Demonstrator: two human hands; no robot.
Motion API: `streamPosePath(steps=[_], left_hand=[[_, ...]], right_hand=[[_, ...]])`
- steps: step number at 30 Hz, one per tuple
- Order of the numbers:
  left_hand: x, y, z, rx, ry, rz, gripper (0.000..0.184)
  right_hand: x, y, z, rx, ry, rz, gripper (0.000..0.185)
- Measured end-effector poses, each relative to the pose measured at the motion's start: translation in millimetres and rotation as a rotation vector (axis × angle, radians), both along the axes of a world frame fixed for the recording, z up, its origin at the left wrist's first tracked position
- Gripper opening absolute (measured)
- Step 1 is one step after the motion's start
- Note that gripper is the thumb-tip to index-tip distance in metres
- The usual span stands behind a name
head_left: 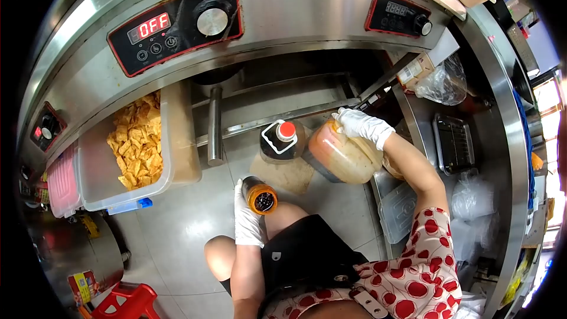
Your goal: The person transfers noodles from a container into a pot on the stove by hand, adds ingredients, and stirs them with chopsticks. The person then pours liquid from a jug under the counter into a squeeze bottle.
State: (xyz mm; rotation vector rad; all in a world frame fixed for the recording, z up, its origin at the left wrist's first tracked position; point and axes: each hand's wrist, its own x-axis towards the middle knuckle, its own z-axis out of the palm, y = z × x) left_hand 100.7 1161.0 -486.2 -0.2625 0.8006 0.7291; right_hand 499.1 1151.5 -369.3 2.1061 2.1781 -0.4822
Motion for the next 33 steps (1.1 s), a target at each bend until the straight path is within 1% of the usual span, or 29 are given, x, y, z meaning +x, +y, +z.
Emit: streamPosePath(steps=[3,5,6,9,10,13,16,19,20,21,23,24,25,27,28,30,31,33], left_hand=[[4.0,-0.7,5.6,-0.007,-0.027,-0.016,0.050],[5.6,-2.6,1.6,0.029,-0.002,-0.003,0.052],[7.0,-3.4,-0.7,0.046,0.010,0.003,0.052],[9.2,-3.3,-8.6,0.012,-0.002,0.011,0.053],[9.2,-3.3,-9.7,0.006,-0.002,0.008,0.053],[10.4,-3.2,-10.6,-0.002,0.003,0.005,0.053],[12.0,-4.3,-9.5,0.019,0.025,0.016,0.053],[10.3,-4.5,-11.6,0.030,0.045,0.022,0.052],[10.0,-3.8,-10.0,0.015,0.033,0.020,0.052],[9.3,-4.7,-9.3,-0.002,0.022,0.015,0.051],[9.2,-4.7,-10.9,0.036,0.026,0.010,0.051],[9.2,-4.4,-11.3,0.043,0.022,0.004,0.051],[9.1,-4.0,-11.8,0.049,0.019,-0.001,0.051],[8.9,-3.0,-12.3,0.033,0.005,-0.016,0.050],[9.7,-2.2,-12.0,0.023,-0.001,-0.021,0.049],[11.3,-2.8,-8.1,-0.004,0.001,-0.022,0.048],[12.0,-4.2,-8.0,0.012,0.006,-0.015,0.047],[14.0,-4.7,-6.8,0.048,0.016,0.001,0.046]], right_hand=[[-1.1,5.6,3.6,-0.042,-0.004,0.077,0.020],[0.7,12.6,0.1,-0.100,-0.029,0.167,0.023],[1.7,8.6,-1.3,-0.035,0.042,0.166,0.022],[-3.3,3.9,-2.5,-0.048,0.271,-0.163,0.026],[-3.3,3.9,-4.7,-0.008,0.276,-0.184,0.026],[6.1,11.6,-15.7,-0.056,-0.054,0.075,0.032],[-17.8,23.1,19.2,-0.271,-0.309,-0.216,0.040],[-2.0,19.1,21.4,-0.154,-0.193,-0.234,0.045],[17.3,7.3,-1.9,0.120,0.033,-0.034,0.044],[20.6,1.9,-13.6,0.138,0.151,-0.027,0.044],[14.9,-3.5,-14.4,0.179,0.386,-0.017,0.049],[21.5,3.5,-8.5,-0.118,0.158,-0.354,0.047],[-6.2,9.5,30.6,-0.136,-0.159,-0.469,0.042],[-13.8,10.7,44.1,-0.219,-0.178,-0.499,0.035],[-8.0,8.6,38.2,-0.146,-0.083,-0.369,0.035],[10.5,1.5,16.3,-0.003,0.107,-0.107,0.044],[9.4,2.3,17.3,-0.053,0.230,0.050,0.048],[5.8,3.6,19.7,-0.250,0.152,-0.152,0.049]])
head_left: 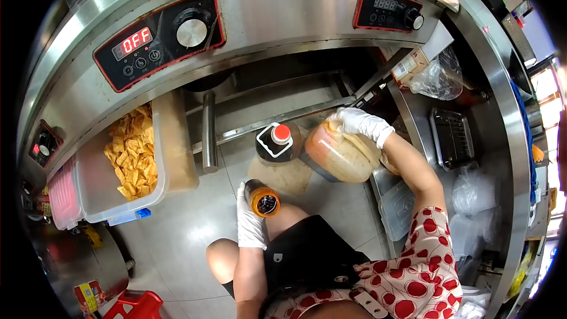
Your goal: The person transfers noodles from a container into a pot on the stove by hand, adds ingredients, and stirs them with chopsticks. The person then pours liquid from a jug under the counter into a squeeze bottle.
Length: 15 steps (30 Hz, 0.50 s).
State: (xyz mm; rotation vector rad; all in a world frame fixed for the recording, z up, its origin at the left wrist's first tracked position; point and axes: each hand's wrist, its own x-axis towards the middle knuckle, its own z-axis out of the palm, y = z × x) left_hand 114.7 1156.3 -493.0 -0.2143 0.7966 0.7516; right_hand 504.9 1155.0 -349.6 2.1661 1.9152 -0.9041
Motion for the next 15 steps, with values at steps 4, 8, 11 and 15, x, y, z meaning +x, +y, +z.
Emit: streamPosePath(steps=[4,8,11,15], left_hand=[[1.7,3.1,1.2,-0.047,0.012,-0.008,0.044],[4.4,1.6,6.9,-0.013,-0.029,-0.022,0.042],[8.0,1.8,14.1,-0.033,-0.007,-0.025,0.041],[14.1,1.4,18.1,0.011,-0.021,-0.048,0.041]], right_hand=[[-14.1,9.3,18.7,-0.084,-0.256,-0.181,0.048],[-1.8,-2.8,-6.3,0.162,-0.004,0.105,0.037],[-12.2,-0.6,-8.8,0.119,-0.181,0.070,0.036],[-13.6,-4.3,-30.4,0.286,-0.253,-0.034,0.029]])
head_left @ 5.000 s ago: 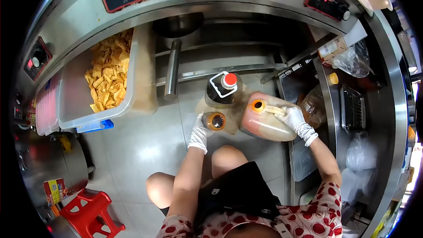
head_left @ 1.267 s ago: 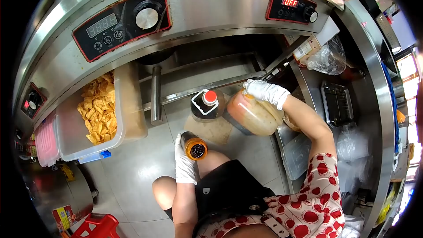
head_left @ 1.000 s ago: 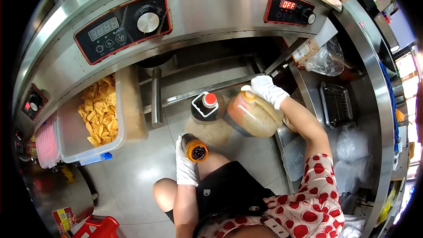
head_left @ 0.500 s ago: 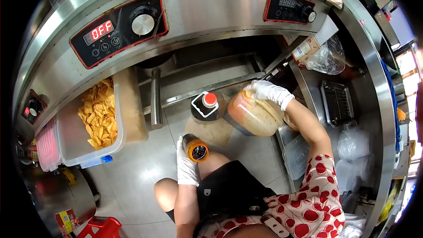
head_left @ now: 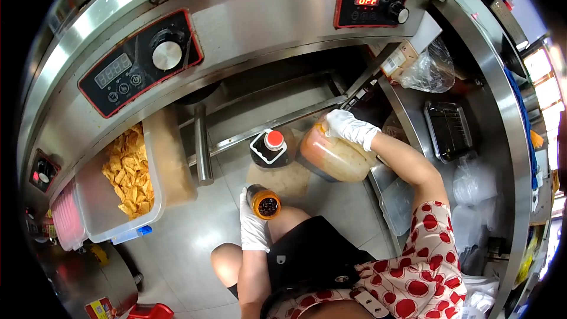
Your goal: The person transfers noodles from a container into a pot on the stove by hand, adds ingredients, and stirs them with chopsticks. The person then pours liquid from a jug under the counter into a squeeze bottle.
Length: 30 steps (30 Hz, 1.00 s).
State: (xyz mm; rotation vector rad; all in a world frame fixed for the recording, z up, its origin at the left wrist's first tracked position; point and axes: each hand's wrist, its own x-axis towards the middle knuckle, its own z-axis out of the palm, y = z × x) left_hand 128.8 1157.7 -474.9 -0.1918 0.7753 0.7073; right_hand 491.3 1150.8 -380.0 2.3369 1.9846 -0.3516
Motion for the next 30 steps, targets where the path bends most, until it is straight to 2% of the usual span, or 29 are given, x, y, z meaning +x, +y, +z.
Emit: streamPosePath(steps=[4,5,6,7,9,12,14,15,19,20,22,23,24,25,26,27,28,29,30], left_hand=[[4.2,0.5,-1.4,-0.033,-0.022,-0.069,0.042],[3.0,-1.5,-7.2,0.072,-0.017,-0.091,0.042],[5.4,-3.4,0.2,0.104,-0.027,-0.103,0.041],[8.8,-5.1,8.9,0.135,-0.035,-0.119,0.040],[17.6,-0.3,-1.1,0.015,0.016,-0.139,0.051],[29.2,2.1,-6.0,0.087,0.052,-0.245,0.053],[36.6,2.3,-14.3,0.103,0.058,-0.304,0.053],[33.4,8.2,-30.9,0.108,0.014,-0.416,0.046],[52.3,5.6,-44.1,0.586,0.093,-0.682,0.042],[54.9,4.4,-44.7,0.623,0.110,-0.701,0.042],[63.6,0.6,-29.2,0.698,0.145,-0.737,0.040],[69.9,1.1,-20.9,0.457,0.056,-0.698,0.040],[76.6,1.6,-12.7,0.210,-0.008,-0.635,0.041],[81.7,2.3,-12.9,0.124,0.016,-0.622,0.042],[85.1,1.2,-12.9,0.035,0.044,-0.606,0.045],[86.4,-2.0,-14.4,0.139,0.036,-0.648,0.045],[87.8,-3.0,-20.8,0.246,0.023,-0.687,0.045],[88.1,-4.3,-14.0,0.275,0.015,-0.709,0.044],[88.5,-5.6,-6.5,0.304,0.007,-0.730,0.044]], right_hand=[[2.3,-3.3,-13.1,0.126,0.046,0.024,0.029],[2.7,-4.9,-13.4,0.079,0.012,0.035,0.027],[0.1,-8.0,-18.5,0.148,0.045,-0.047,0.025],[-5.1,-9.1,-13.7,0.124,0.070,-0.102,0.023],[-15.1,-9.2,1.2,0.029,0.058,-0.205,0.024],[-26.2,-5.8,9.5,-0.027,0.024,-0.336,0.023],[-19.7,0.1,-21.2,0.044,0.029,-0.424,0.019],[-20.4,1.6,-28.9,0.087,0.028,-0.482,0.018],[-19.7,-13.0,-53.1,0.257,0.173,-0.577,0.021],[-15.1,-22.5,-54.5,0.366,0.451,-0.629,0.025],[-25.1,-48.7,27.7,0.347,0.544,-0.558,0.034],[-35.8,-66.1,78.7,0.345,0.431,-0.483,0.045],[-35.2,-79.0,98.5,0.372,0.385,-0.480,0.053],[-42.3,-101.5,139.9,0.496,0.282,-0.469,0.050],[-48.7,-125.8,181.9,0.738,0.186,-0.448,0.040],[-47.1,-152.8,221.5,0.871,0.081,-0.458,0.037],[-49.7,-179.9,265.6,0.967,0.175,-0.596,0.033],[-35.8,-203.6,296.5,1.070,-0.288,-0.582,0.031],[-21.5,-232.1,318.0,1.204,-0.390,-0.713,0.030]])
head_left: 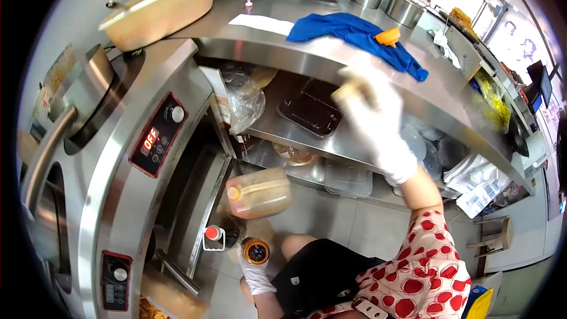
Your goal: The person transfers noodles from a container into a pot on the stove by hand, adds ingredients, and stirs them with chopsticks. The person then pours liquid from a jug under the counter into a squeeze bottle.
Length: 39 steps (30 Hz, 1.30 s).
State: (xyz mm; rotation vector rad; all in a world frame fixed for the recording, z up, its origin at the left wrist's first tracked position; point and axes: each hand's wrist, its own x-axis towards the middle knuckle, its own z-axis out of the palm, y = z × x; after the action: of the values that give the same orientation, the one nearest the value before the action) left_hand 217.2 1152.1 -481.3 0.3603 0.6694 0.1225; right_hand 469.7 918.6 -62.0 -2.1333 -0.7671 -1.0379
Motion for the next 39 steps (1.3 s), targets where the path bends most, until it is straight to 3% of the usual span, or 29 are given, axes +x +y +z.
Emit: streamPosePath(steps=[1,3,4,7,10,13,17,21,25,29,31,33,37,39], left_hand=[[0.3,-1.3,7.4,0.025,-0.014,-0.023,0.043],[10.0,-8.2,75.7,-0.304,0.087,0.076,0.038],[13.8,-10.0,104.0,-0.423,0.144,0.116,0.038],[22.8,-15.8,153.2,-0.371,0.160,0.124,0.039],[33.9,-26.5,235.8,-0.372,0.230,0.143,0.037],[34.5,-29.4,260.4,-0.283,0.180,0.105,0.039],[46.8,-43.9,334.4,-0.231,0.143,0.086,0.039],[66.4,-63.2,412.4,-0.270,0.123,0.075,0.036],[82.1,-79.5,450.9,-0.341,0.033,0.093,0.040],[94.8,-86.6,498.1,-0.398,0.075,0.133,0.045],[93.9,-85.7,505.1,-0.454,0.064,0.146,0.047],[96.0,-85.4,510.5,-0.508,0.093,0.194,0.045],[94.0,-80.2,527.7,-0.593,0.109,0.275,0.052],[90.8,-76.2,536.7,-0.630,0.106,0.304,0.054]], right_hand=[[10.2,-19.4,22.0,0.295,0.199,-0.110,0.037],[47.6,-67.7,49.7,0.212,0.020,-0.377,0.052],[67.0,-90.3,53.8,0.140,0.057,-0.438,0.061],[97.2,-109.3,60.8,0.069,0.387,-0.468,0.087],[115.6,-109.6,64.9,0.022,0.387,-0.478,0.088],[133.7,-110.0,60.1,0.008,0.522,-0.491,0.075],[130.0,-111.0,76.6,0.153,0.498,-0.249,0.065],[82.3,-91.6,135.8,0.341,0.786,0.278,0.063],[13.4,-54.3,212.3,0.310,1.172,0.641,0.067],[-13.9,-26.2,268.0,-0.331,0.904,0.823,0.071],[-22.9,-13.3,284.2,-0.490,0.823,0.854,0.069],[-30.6,-2.5,290.9,-0.558,0.861,0.918,0.075],[-44.4,20.5,308.3,-0.605,0.809,0.963,0.064],[-48.4,31.5,308.6,-0.641,0.643,0.992,0.059]])
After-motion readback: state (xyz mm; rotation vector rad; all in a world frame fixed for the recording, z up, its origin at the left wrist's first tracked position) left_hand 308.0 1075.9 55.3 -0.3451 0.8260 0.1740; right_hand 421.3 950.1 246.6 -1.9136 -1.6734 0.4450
